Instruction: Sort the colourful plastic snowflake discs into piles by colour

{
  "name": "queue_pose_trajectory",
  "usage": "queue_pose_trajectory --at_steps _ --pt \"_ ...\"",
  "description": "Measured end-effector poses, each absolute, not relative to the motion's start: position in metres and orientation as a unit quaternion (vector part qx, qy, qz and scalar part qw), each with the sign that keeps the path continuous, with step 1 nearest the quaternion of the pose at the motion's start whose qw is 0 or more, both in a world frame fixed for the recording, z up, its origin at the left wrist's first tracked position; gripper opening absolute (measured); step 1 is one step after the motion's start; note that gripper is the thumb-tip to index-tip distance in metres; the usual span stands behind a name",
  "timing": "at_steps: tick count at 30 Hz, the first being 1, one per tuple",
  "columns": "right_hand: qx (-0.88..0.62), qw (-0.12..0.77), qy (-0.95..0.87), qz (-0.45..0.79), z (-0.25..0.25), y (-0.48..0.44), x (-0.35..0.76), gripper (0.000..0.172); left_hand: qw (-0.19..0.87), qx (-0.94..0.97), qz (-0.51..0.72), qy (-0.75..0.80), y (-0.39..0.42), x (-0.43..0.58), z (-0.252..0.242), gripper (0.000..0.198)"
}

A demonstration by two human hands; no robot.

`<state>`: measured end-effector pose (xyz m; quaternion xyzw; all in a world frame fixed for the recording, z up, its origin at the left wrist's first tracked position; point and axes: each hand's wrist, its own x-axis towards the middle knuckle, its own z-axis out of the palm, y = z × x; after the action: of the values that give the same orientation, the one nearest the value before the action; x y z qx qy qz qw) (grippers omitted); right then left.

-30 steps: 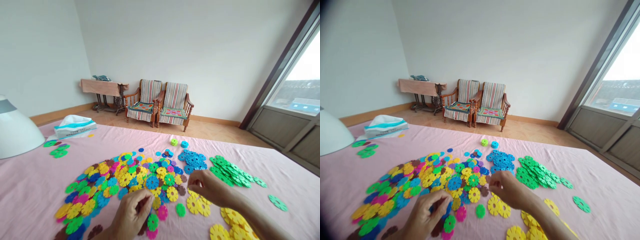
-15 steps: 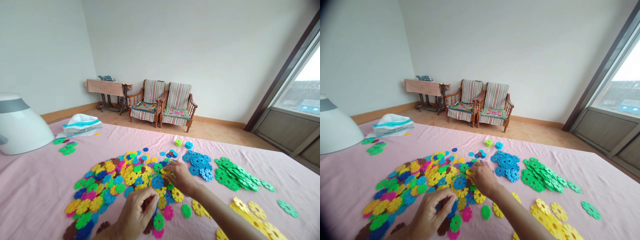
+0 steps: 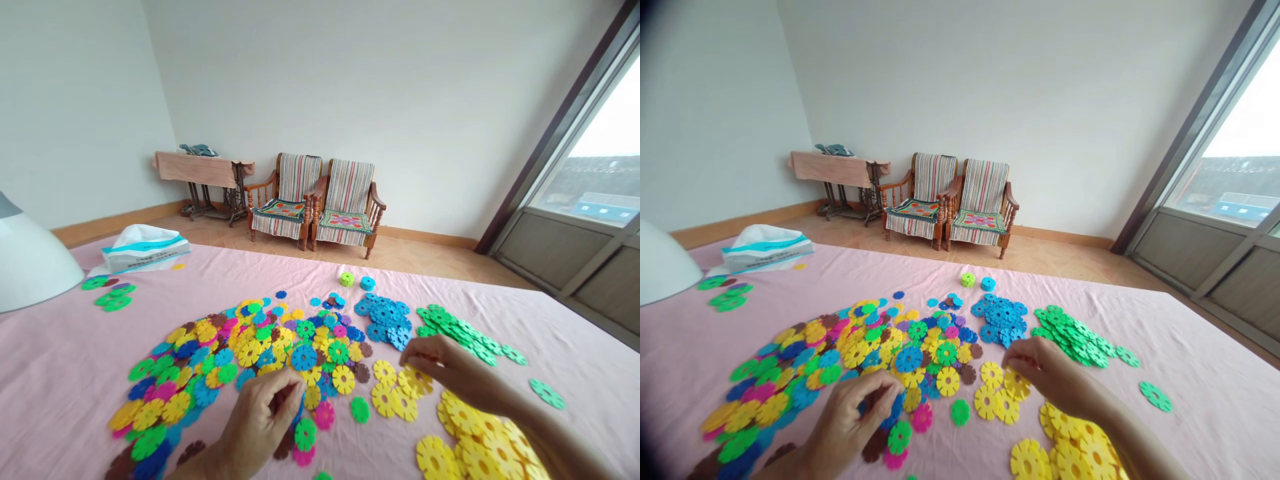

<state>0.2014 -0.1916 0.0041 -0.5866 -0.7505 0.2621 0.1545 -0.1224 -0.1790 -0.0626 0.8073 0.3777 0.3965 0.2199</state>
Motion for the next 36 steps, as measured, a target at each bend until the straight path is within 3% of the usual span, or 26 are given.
queue_pose_trajectory --at_steps 5,11,15,22,26,30,36 --pt "-0.635 0.072 -0.724 0.260 0.000 -0.222 0.237 0.023 0.208 0.808 0.399 0.381 -0.177 -0.121 -0.062 0.027" --pt "-0.631 0.132 -0.738 0.199 -0.020 -0.215 0.202 0.020 0.205 0.807 0.399 0.383 -0.177 -0.123 -0.060 0.025" --pt "-0.637 0.101 -0.747 0.159 -0.032 -0.209 0.191 0.036 0.202 0.811 0.397 0.378 -0.179 -0.124 -0.060 0.025" --pt "-0.671 0.087 -0.714 0.181 -0.038 -0.195 0.204 0.020 0.207 0.814 0.384 0.384 -0.177 -0.124 -0.063 0.028" --pt "-0.647 0.149 -0.703 0.255 -0.037 -0.192 0.193 0.019 0.219 0.812 0.380 0.385 -0.177 -0.124 -0.067 0.028" --pt "-0.637 0.161 -0.692 0.298 -0.037 -0.199 0.167 0.036 0.227 0.811 0.379 0.384 -0.177 -0.124 -0.067 0.027" --pt "-0.661 0.112 -0.707 0.227 -0.033 -0.204 0.153 0.065 0.231 0.810 0.380 0.383 -0.177 -0.124 -0.066 0.027"
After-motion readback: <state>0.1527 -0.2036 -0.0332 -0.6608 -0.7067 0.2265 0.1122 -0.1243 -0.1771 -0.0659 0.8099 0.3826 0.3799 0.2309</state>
